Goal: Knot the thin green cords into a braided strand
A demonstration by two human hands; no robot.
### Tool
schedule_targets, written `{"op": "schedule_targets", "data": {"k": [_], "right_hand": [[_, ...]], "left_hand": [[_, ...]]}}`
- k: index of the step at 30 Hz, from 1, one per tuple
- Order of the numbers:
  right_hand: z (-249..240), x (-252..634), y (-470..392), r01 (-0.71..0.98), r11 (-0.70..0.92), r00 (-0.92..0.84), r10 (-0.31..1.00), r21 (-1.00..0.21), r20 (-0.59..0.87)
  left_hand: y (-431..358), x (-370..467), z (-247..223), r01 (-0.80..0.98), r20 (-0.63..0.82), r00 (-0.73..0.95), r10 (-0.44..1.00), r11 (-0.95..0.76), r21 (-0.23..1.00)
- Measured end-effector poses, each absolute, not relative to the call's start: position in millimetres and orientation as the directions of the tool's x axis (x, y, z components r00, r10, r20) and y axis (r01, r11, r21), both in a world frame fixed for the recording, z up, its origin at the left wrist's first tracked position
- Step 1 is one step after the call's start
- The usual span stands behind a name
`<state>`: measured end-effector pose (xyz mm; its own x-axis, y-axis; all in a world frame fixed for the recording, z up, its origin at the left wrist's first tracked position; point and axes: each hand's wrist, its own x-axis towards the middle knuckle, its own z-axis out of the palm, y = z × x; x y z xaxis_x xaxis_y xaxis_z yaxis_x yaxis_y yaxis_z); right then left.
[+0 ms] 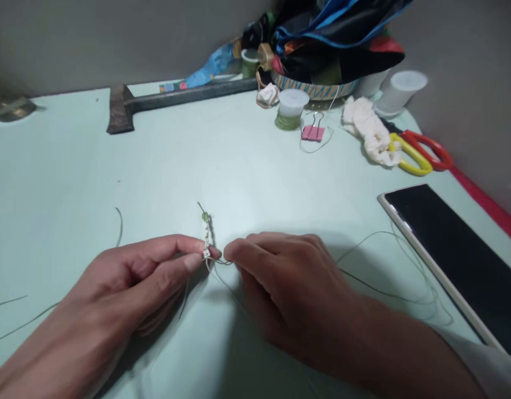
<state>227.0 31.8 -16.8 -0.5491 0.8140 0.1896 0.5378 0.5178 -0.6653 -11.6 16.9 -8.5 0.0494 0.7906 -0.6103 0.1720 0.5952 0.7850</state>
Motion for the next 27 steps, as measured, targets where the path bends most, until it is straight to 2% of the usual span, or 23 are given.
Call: {"op": "schedule_targets", "data": {"k": [3,10,15,20,27], "right_hand": [[-19,225,29,0.533,0.525,-0.591,0.792,-0.664,0.152],[-11,219,46,0.681,0.431,-0.498,0.865,-0.592,0.056],[2,208,71,0.723,0.379,-0.461,0.887,-0.578,0.006],[7,190,84,0.713,0.392,-0.513,0.857,-0.582,-0.052],[13,189,99,0.652,0.392,-0.574,0.815,-0.65,-0.084]], "left_hand": [[21,-5,-6,0.135,-0.654,0.138,0.744,0.64,0.756],[27,13,6,0.232,-0.582,0.05,0.812,0.557,0.798],[30,20,9,0.232,-0.529,0.078,0.845,0.5,0.834],[30,18,4,0.229,-0.488,0.094,0.868,0.458,0.859],[33,13,-3,0.267,-0.434,0.089,0.897,0.398,0.878]]}}
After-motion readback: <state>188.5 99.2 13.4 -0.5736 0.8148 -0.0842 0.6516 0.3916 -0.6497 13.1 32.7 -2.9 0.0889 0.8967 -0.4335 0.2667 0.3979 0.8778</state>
